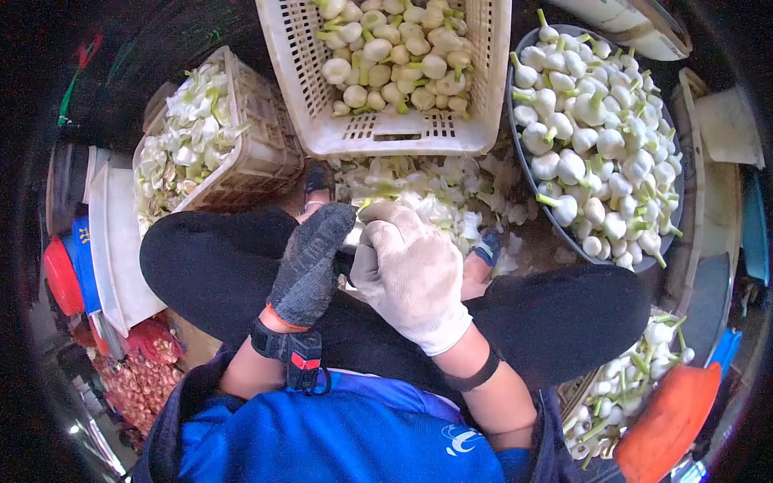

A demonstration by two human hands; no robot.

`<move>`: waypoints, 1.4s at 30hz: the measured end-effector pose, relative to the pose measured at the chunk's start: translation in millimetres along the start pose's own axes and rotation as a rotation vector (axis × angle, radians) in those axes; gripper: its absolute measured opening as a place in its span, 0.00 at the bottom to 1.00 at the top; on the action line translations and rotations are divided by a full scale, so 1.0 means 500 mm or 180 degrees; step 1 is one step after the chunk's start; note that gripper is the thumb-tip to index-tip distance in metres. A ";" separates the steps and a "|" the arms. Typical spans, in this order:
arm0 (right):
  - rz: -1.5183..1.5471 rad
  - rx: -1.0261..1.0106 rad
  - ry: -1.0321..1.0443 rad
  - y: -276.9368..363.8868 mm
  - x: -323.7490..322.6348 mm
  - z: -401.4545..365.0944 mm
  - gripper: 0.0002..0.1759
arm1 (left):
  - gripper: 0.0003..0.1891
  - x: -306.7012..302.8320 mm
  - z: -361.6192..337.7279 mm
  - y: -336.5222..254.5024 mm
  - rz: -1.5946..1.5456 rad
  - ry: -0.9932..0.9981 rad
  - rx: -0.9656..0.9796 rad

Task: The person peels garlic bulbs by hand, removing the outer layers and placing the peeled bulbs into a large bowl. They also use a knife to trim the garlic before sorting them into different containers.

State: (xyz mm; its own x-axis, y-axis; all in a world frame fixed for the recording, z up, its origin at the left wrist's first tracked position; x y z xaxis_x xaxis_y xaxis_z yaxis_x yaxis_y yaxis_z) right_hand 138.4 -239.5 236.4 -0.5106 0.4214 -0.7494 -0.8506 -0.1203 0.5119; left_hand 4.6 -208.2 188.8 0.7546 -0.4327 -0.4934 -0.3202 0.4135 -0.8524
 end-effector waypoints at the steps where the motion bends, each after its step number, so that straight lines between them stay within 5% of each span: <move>1: 0.0264 0.0091 -0.0068 0.000 0.000 -0.003 0.07 | 0.18 -0.001 -0.006 0.005 -0.0007 -0.0022 0.0009; 3: 0.0537 0.0289 -0.0103 -0.011 -0.009 0.005 0.04 | 0.22 0.016 -0.022 0.073 -0.1997 -0.0095 -0.1503; 5: 0.0230 0.0655 -0.0506 -0.087 -0.038 0.039 0.02 | 0.18 0.020 -0.014 0.040 -0.2431 -0.0134 -0.1579; 7: 0.0016 0.1910 -0.0509 -0.272 -0.058 0.040 0.13 | 0.19 0.019 -0.030 0.031 -0.2855 -0.0182 -0.1671; 8: 0.0019 0.2158 -0.1125 -0.291 -0.091 0.050 0.14 | 0.22 0.020 -0.040 0.045 -0.2750 -0.0082 -0.1654; 9: 0.0117 0.2230 -0.1009 -0.309 -0.083 0.047 0.14 | 0.25 0.024 -0.045 0.062 -0.2641 0.0013 -0.1621; 11: 0.0486 0.1851 0.0331 -0.241 -0.022 0.010 0.23 | 0.28 0.022 -0.054 0.097 -0.3272 -0.0398 -0.1779; 13: 0.1363 0.1591 0.0704 -0.126 0.023 -0.020 0.16 | 0.20 0.038 -0.045 0.066 -0.4548 0.0321 -0.1918; 14: 0.2306 0.2038 0.0771 -0.097 0.044 -0.049 0.17 | 0.26 0.024 -0.026 0.040 -0.3645 -0.0478 -0.1839; 15: 0.3265 0.2476 0.0805 -0.073 0.065 -0.073 0.18 | 0.26 0.032 -0.031 0.052 -0.3660 -0.0457 -0.1876; 17: 0.3259 0.2533 0.0703 -0.059 0.072 -0.071 0.18 | 0.24 0.016 -0.020 0.066 -0.2746 -0.0419 -0.1296; 25: 0.2529 0.2372 0.0387 -0.053 0.060 -0.040 0.13 | 0.18 0.015 0.003 0.069 -0.2713 -0.0588 -0.1077; 27: 0.2030 0.2073 0.0230 -0.077 0.064 -0.041 0.13 | 0.21 0.056 -0.012 0.071 -0.3237 0.0141 -0.2381; 29: 0.1562 0.1745 0.0072 -0.083 0.049 -0.035 0.12 | 0.20 0.059 -0.015 0.074 -0.3586 -0.0042 -0.2549; 30: 0.1867 0.2074 0.0168 -0.096 0.054 -0.047 0.12 | 0.20 0.061 -0.017 0.079 -0.3937 -0.0217 -0.2706; 31: 0.2164 0.2424 0.0265 -0.104 0.062 -0.061 0.11 | 0.20 0.067 -0.022 0.093 -0.3936 -0.0224 -0.2709; 34: 0.2077 0.2299 0.0359 -0.090 0.046 -0.048 0.11 | 0.19 0.064 -0.009 0.103 -0.2410 0.0158 -0.1469; 38: 0.2505 0.2404 0.0517 -0.082 0.052 -0.042 0.09 | 0.17 0.057 -0.002 0.075 -0.3689 -0.0154 -0.2020; 42: 0.1841 0.1931 0.0722 -0.088 0.064 -0.028 0.08 | 0.15 -0.013 0.056 -0.005 -0.1264 0.0028 -0.0143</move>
State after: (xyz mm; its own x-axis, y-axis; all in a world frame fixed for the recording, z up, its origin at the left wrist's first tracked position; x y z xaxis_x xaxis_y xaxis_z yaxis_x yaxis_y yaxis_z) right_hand 157.8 -233.4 184.0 -0.9098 0.2451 -0.3350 -0.2688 0.2671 0.9254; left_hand 16.6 -184.2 198.8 0.8199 -0.5586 -0.1252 -0.0295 0.1771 -0.9837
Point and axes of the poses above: each hand's wrist, its own z-axis towards the middle knuckle, its own x-axis out of the palm, y = z × x, the point moved 8 cm from there along z, towards the middle knuckle, and after that the axes turned 13 degrees about -z, right-handed, at the moved point
